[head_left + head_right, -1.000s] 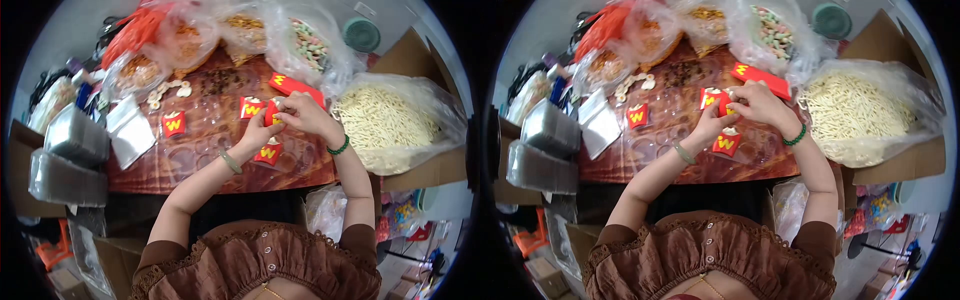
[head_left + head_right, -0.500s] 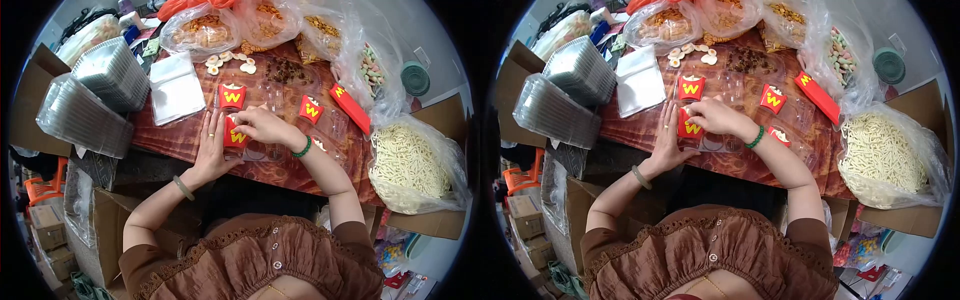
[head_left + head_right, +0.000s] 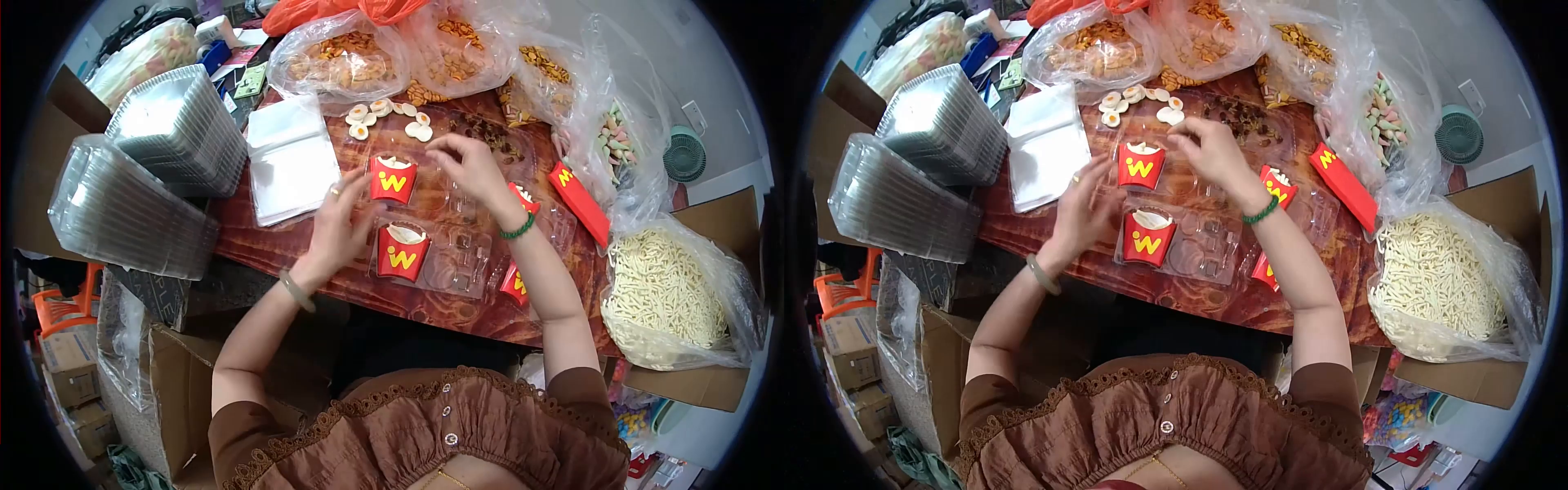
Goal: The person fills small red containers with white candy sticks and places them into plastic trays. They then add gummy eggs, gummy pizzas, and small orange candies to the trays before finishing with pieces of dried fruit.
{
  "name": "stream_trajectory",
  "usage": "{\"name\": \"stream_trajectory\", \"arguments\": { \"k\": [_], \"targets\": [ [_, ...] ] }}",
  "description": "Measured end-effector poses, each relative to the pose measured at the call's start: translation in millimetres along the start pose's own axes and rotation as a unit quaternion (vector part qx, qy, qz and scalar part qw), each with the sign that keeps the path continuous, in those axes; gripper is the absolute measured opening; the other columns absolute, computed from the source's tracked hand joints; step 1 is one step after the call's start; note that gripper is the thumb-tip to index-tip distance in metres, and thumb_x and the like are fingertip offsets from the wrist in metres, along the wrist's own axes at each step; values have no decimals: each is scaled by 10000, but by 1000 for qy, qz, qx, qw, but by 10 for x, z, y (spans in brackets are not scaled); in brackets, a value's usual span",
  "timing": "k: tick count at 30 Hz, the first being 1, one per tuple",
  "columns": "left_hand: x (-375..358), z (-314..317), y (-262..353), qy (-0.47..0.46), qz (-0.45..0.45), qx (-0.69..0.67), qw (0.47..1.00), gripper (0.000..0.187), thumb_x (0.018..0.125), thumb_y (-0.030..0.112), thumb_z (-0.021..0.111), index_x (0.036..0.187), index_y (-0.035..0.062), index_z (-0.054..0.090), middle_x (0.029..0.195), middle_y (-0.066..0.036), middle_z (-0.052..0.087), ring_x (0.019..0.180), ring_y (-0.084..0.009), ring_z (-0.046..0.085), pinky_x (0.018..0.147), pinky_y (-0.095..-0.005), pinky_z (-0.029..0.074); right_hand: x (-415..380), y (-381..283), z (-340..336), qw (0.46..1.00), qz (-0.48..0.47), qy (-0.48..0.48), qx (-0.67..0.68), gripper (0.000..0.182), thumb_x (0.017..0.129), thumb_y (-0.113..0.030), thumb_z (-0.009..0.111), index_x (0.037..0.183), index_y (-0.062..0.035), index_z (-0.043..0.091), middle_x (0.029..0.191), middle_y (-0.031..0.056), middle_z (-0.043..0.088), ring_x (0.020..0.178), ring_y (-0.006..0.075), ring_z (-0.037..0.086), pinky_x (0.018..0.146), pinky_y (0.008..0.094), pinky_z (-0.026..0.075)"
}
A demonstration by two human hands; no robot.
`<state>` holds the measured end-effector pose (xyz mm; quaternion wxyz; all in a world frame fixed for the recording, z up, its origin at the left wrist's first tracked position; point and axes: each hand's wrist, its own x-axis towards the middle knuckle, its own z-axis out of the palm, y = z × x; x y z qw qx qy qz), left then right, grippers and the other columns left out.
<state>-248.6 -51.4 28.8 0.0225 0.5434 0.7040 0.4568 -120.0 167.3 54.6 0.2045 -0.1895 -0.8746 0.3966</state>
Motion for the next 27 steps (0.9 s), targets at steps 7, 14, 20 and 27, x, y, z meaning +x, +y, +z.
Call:
{"name": "stream_trajectory", "arguments": {
  "k": [7, 14, 20, 27],
  "targets": [
    [1031, 316, -884, 54, -85, 121, 988, 283, 766, 103, 667, 1035, 21, 632, 889, -212, 647, 858, -350, 631, 770, -424, 496, 951, 623, 167, 985, -3, -105, -137, 198, 805, -130, 655, 975, -28, 651, 920, 150, 646, 853, 270, 623, 745, 354, 486],
    [1214, 324, -898, -63, -204, 204, 955, 182, 769, 166, 645, 884, 25, 636, 893, -165, 653, 842, -337, 630, 770, -411, 499, 1031, 631, 127, 963, 17, -165, -213, 286, 725, -209, 739, 922, -38, 622, 873, 141, 625, 828, 300, 604, 722, 373, 474],
    [1146, 243, -760, 90, -108, 38, 989, 177, 757, 48, 642, 914, 10, 570, 840, -129, 646, 765, -271, 643, 639, -323, 519, 802, 507, 54, 984, -48, -35, -166, 217, 750, -181, 714, 901, -53, 623, 890, 112, 638, 749, 294, 614, 677, 347, 475],
    [885, 163, -129, -114, -342, -704, 612, 340, 898, 85, 544, 1195, -62, 471, 1020, -147, 617, 840, -198, 658, 713, -222, 561, 289, -176, -120, 944, -299, 63, -128, 258, 727, 17, 672, 972, -50, 626, 902, 87, 617, 779, 242, 624, 653, 286, 507]
  ]
}}
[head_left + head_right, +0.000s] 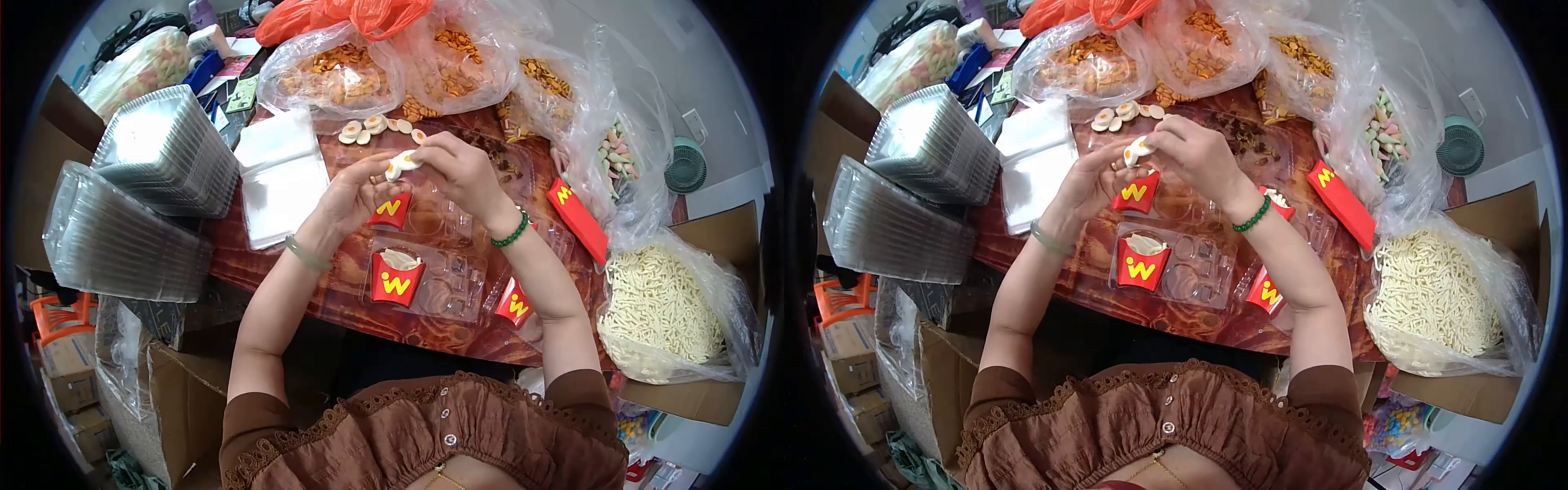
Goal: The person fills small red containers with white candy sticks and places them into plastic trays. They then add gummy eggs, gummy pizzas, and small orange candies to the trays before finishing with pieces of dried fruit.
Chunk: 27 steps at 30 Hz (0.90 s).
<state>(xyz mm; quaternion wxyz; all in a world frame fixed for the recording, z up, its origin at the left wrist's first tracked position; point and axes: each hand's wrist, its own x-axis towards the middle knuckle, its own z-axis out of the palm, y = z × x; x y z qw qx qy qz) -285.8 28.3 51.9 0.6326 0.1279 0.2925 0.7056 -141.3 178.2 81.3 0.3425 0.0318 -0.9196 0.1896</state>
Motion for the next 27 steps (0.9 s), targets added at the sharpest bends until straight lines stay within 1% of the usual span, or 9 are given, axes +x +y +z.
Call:
{"name": "stream_trajectory", "arguments": {
  "k": [1, 3, 5, 8, 9, 12, 14, 20, 27],
  "targets": [
    [-14, 20, -73, -1, -2, 0, 1000, 340, 898, 85, 544, 1195, -62, 471, 1020, -147, 617, 840, -198, 658, 713, -222, 561, -31, -79, -26, 997, -67, 3, -24, 268, 717, 25, 674, 969, -55, 627, 919, 88, 614, 792, 244, 626, 665, 291, 514],
    [-29, 49, -217, -27, 13, -24, 999, 300, 899, 88, 564, 1158, -52, 505, 1019, -127, 623, 844, -190, 658, 733, -218, 561, -137, -198, -74, 998, -53, -36, -29, 275, 722, 39, 665, 975, -63, 630, 971, 92, 603, 839, 242, 623, 711, 304, 517],
    [-69, 92, -291, -11, 18, -10, 1000, 271, 881, 71, 596, 1124, -33, 537, 1001, -108, 632, 835, -182, 659, 739, -223, 562, -247, -247, -118, 993, -6, -54, 106, 258, 744, 15, 658, 991, -52, 626, 1010, 93, 597, 869, 212, 614, 735, 298, 506],
    [-134, 125, -382, 49, 22, 61, 997, 273, 859, 40, 621, 1115, -21, 548, 979, -98, 638, 828, -163, 655, 721, -227, 556, -269, -281, -253, 955, 215, -37, 202, 228, 835, -81, 623, 1057, -31, 625, 997, 80, 633, 921, 144, 602, 764, 260, 488],
    [-165, 182, -399, 53, 27, 91, 994, 277, 856, 37, 625, 1116, -18, 548, 976, -96, 639, 815, -159, 655, 698, -228, 553, -264, -271, -278, 890, 330, -74, 307, 217, 865, -130, 625, 1038, 2, 633, 911, 66, 652, 835, 109, 596, 716, 244, 482],
    [-184, 269, -460, 57, 33, 164, 984, 293, 849, 45, 638, 1119, -16, 542, 956, -99, 646, 769, -150, 657, 652, -238, 543, -276, -198, -295, 871, 328, -183, 318, 211, 872, -131, 632, 1044, -9, 627, 875, 16, 642, 782, 85, 579, 725, 247, 480],
    [-212, 249, -462, 99, 49, 245, 963, 306, 845, 46, 641, 1119, -28, 526, 930, -108, 652, 740, -154, 659, 646, -247, 540, -274, -204, -308, 897, 287, -182, 281, 184, 879, -142, 633, 999, -2, 625, 887, 14, 639, 791, 72, 574, 716, 238, 480],
    [-279, 74, -344, 143, 59, 190, 969, 265, 852, 51, 636, 1075, -23, 514, 918, -127, 649, 744, -195, 668, 644, -242, 547, -410, 103, -83, 878, 373, -83, 289, 147, 856, -118, 643, 941, -2, 617, 891, 19, 641, 764, 50, 582, 674, 232, 487],
    [-337, 26, -345, 111, 20, 54, 992, 242, 907, 81, 565, 1106, -43, 505, 1025, -175, 607, 871, -244, 659, 723, -253, 554, -452, 152, 266, 909, 396, -108, 80, 221, 766, -152, 692, 909, 8, 639, 831, 98, 672, 721, 152, 630, 642, 293, 501]
  ]
}}
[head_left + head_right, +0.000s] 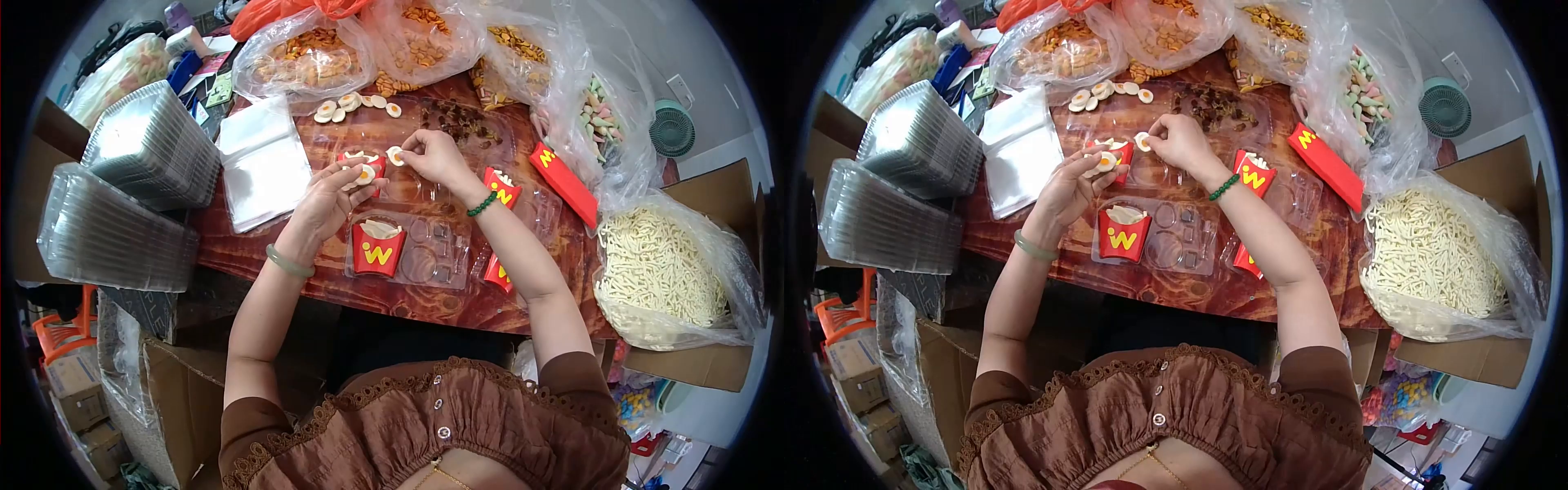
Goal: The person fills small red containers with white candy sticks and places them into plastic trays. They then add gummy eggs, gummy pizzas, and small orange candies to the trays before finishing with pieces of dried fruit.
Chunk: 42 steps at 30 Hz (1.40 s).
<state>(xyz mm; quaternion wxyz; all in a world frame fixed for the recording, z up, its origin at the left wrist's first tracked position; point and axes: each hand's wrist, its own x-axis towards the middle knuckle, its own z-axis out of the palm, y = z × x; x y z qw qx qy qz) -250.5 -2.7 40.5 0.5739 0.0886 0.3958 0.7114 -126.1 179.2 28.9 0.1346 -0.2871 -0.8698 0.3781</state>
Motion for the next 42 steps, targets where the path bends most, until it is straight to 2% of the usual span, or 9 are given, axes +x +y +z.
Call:
{"name": "stream_trajectory", "arguments": {
  "k": [4, 11, 14, 19, 25, 31, 36, 40, 42],
  "targets": [
    [24, -78, -36, -6, -19, 44, 999, 230, 929, 103, 532, 1111, -36, 508, 1013, -168, 608, 858, -243, 658, 705, -260, 547, -20, -36, 70, 987, -2, 41, -157, 250, 752, -209, 680, 886, -3, 636, 825, 149, 652, 722, 270, 635, 662, 364, 501],
    [132, -111, -107, 15, -16, 58, 998, 218, 934, 96, 520, 1120, -18, 515, 1002, -147, 616, 851, -218, 648, 696, -251, 532, -11, 183, 204, 978, -134, 73, -145, 150, 785, -163, 632, 856, -32, 642, 844, 150, 624, 766, 299, 620, 695, 389, 490],
    [117, -85, -101, -1, -4, 18, 1000, 226, 940, 87, 505, 1135, -27, 507, 1017, -155, 610, 871, -222, 645, 730, -254, 535, 13, 205, 175, 972, -154, 60, -165, 147, 802, -154, 630, 885, -34, 650, 857, 143, 622, 754, 275, 614, 687, 370, 487],
    [6, 49, -52, -37, -9, 2, 999, 326, 948, 75, 483, 1236, -64, 423, 1051, -176, 588, 887, -225, 640, 802, -282, 541, -270, -364, -111, 974, -72, -88, 194, 162, 808, -155, 679, 928, -47, 668, 821, 38, 595, 742, 131, 556, 660, 263, 446],
    [-36, 119, -164, -45, -4, 49, 998, 359, 910, 38, 543, 1234, -61, 423, 1000, -136, 608, 849, -169, 638, 767, -249, 551, -429, -329, -154, 972, -202, -77, 98, 135, 812, -133, 679, 874, -28, 622, 845, 32, 589, 755, 106, 540, 669, 253, 437],
    [-179, 254, -338, -23, 67, 117, 991, 411, 909, 15, 530, 1281, -53, 368, 1073, -162, 595, 866, -156, 634, 764, -246, 549, -727, -370, -189, 991, -107, -58, 57, 169, 828, -145, 679, 910, -21, 600, 860, 23, 607, 776, 88, 550, 668, 246, 448],
    [-324, 403, -463, -25, 137, 130, 982, 424, 922, 37, 520, 1300, -40, 343, 1218, -172, 518, 936, -175, 624, 813, -269, 540, -890, -345, -149, 976, -29, -29, 215, 123, 861, -98, 641, 936, -14, 592, 879, -2, 606, 803, 50, 533, 690, 215, 452],
    [-610, 344, -407, -22, 49, 159, 986, 349, 941, 97, 521, 1249, -20, 406, 1157, -156, 560, 932, -188, 625, 770, -276, 525, -898, -128, -367, 983, -99, -7, 152, 103, 865, -66, 615, 938, 4, 596, 858, 6, 618, 775, 64, 556, 689, 220, 458],
    [-759, 332, -446, -23, -61, 81, 995, 307, 950, 126, 512, 1218, -5, 439, 1110, -130, 579, 907, -192, 627, 733, -272, 509, -892, -53, -381, 974, -53, -167, 146, 111, 856, -64, 610, 938, 11, 615, 852, 34, 641, 789, 80, 577, 695, 239, 468]
  ]
}}
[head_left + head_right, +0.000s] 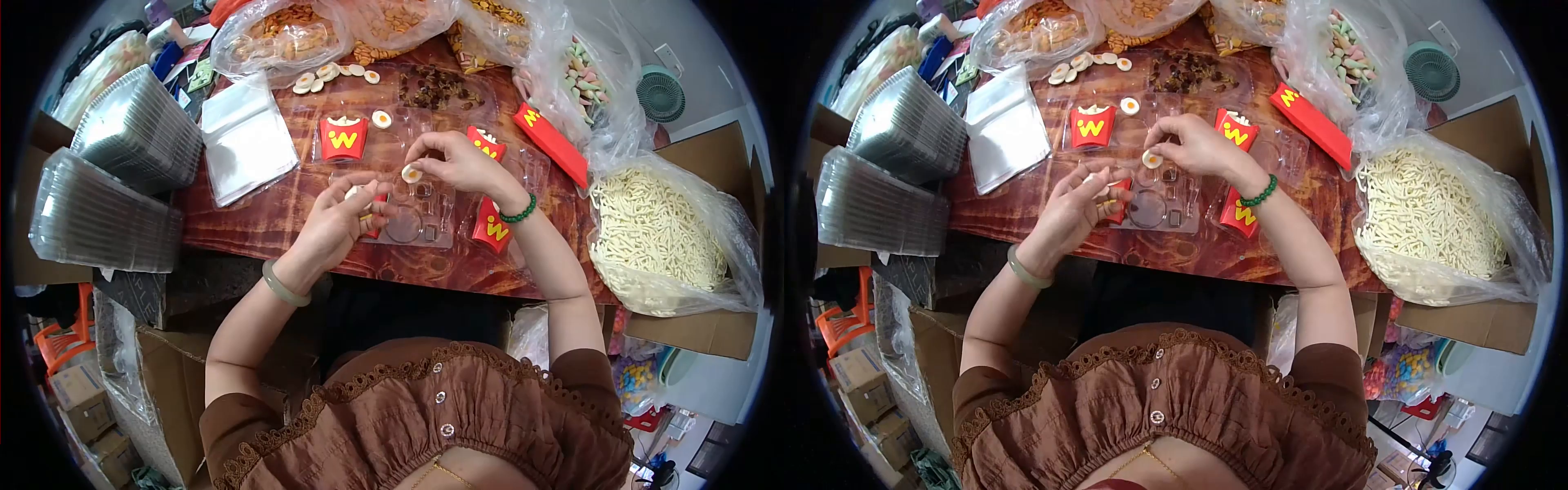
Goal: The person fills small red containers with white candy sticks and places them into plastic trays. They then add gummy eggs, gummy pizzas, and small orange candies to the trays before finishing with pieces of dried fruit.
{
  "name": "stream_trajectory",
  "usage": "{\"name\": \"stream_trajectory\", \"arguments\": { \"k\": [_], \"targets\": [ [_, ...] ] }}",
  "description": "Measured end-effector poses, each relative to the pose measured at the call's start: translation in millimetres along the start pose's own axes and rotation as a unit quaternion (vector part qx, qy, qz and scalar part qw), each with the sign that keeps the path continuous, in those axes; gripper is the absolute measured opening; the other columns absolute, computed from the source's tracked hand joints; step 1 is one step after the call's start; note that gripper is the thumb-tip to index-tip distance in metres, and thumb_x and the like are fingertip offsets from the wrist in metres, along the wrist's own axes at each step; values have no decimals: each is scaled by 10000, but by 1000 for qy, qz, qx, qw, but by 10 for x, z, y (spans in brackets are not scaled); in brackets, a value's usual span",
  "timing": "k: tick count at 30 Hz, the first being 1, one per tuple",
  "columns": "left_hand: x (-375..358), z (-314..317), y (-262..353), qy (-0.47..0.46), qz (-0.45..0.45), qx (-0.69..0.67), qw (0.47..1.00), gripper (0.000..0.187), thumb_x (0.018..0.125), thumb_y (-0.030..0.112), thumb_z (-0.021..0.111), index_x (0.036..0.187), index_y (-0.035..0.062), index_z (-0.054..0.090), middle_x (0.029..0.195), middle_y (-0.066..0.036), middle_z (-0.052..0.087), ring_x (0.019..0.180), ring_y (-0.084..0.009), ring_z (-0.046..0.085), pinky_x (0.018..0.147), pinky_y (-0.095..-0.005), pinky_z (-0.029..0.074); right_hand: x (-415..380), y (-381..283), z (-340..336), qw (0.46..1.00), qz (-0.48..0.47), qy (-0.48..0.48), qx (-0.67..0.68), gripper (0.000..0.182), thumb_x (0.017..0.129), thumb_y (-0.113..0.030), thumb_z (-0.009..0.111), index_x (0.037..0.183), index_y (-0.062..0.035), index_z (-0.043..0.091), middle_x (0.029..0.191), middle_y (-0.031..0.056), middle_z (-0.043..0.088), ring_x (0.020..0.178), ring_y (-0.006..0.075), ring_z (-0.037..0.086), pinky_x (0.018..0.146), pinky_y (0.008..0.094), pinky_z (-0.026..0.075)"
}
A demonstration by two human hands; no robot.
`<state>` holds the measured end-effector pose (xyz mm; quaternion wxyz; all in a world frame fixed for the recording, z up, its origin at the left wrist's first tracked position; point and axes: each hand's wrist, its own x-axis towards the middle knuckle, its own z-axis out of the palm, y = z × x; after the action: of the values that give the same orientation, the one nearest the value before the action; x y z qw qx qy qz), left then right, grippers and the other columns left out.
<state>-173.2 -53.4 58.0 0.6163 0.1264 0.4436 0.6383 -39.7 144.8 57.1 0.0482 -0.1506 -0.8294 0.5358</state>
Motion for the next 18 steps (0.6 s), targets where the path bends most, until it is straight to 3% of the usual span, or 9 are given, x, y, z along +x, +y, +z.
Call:
{"name": "stream_trajectory", "arguments": {
  "k": [1, 2, 5, 8, 10, 12, 13, 16, 18],
  "targets": [
    [7, -70, -93, -43, -28, -6, 999, 322, 965, 198, 483, 1221, 7, 438, 1087, -102, 583, 901, -205, 622, 753, -290, 499, 11, 9, 13, 995, -31, -18, -95, 119, 830, -66, 615, 920, 9, 637, 846, 81, 665, 805, 136, 620, 712, 279, 485],
    [7, -85, -155, -44, -27, -4, 999, 322, 965, 198, 483, 1221, 7, 438, 1087, -102, 583, 901, -205, 622, 753, -290, 499, 32, 43, 56, 995, -32, -17, -95, 119, 830, -66, 615, 920, 9, 637, 846, 81, 665, 805, 136, 620, 712, 279, 485],
    [-19, -67, -287, -87, -71, -41, 993, 394, 981, 307, 400, 1249, 19, 430, 1119, -87, 577, 975, -224, 602, 825, -323, 473, 100, 192, 250, 980, -23, 2, -196, 138, 775, -103, 657, 885, -20, 656, 825, 133, 660, 782, 259, 643, 699, 346, 495],
    [-31, -54, -347, -97, -67, -78, 990, 395, 983, 284, 391, 1279, 22, 404, 1159, -95, 556, 1020, -224, 587, 846, -322, 466, 83, 248, 396, 962, -54, 78, -255, 162, 765, -129, 675, 890, -27, 659, 783, 129, 647, 742, 258, 634, 672, 345, 492],
    [-30, 6, -314, -106, -62, -91, 988, 395, 984, 276, 386, 1292, 28, 391, 1189, -96, 535, 1044, -226, 575, 861, -324, 461, 8, 172, 361, 966, -45, 77, -241, 171, 770, -144, 689, 890, -27, 660, 769, 108, 636, 726, 223, 623, 658, 326, 482],
    [3, 42, -281, -117, -59, -102, 986, 396, 985, 268, 381, 1304, 34, 377, 1219, -98, 514, 1069, -228, 563, 877, -327, 456, -100, 93, 286, 989, -63, 112, -77, 173, 784, -159, 699, 894, -30, 664, 777, 83, 627, 738, 185, 609, 659, 299, 470],
    [32, 59, -276, -129, -54, -121, 983, 396, 990, 266, 368, 1313, 37, 367, 1235, -97, 497, 1088, -218, 550, 890, -331, 453, -182, 1, 238, 985, -112, 111, -77, 164, 801, -142, 690, 920, -32, 664, 823, 58, 619, 759, 159, 597, 669, 286, 463],
    [138, 166, -321, -158, -48, -141, 976, 385, 999, 251, 346, 1320, 40, 359, 1254, -96, 475, 1116, -196, 532, 913, -337, 448, -390, -194, 190, 979, -195, 33, -52, 158, 795, -114, 669, 930, -34, 653, 907, 91, 596, 811, 211, 620, 705, 317, 494],
    [242, 316, -390, -163, -37, -127, 978, 360, 1011, 214, 325, 1312, 21, 363, 1225, -99, 487, 1113, -173, 532, 942, -347, 455, -511, -215, 126, 988, -148, 29, -34, 139, 791, -87, 677, 906, -19, 637, 919, 73, 598, 819, 184, 609, 702, 303, 486]
  ]
}}
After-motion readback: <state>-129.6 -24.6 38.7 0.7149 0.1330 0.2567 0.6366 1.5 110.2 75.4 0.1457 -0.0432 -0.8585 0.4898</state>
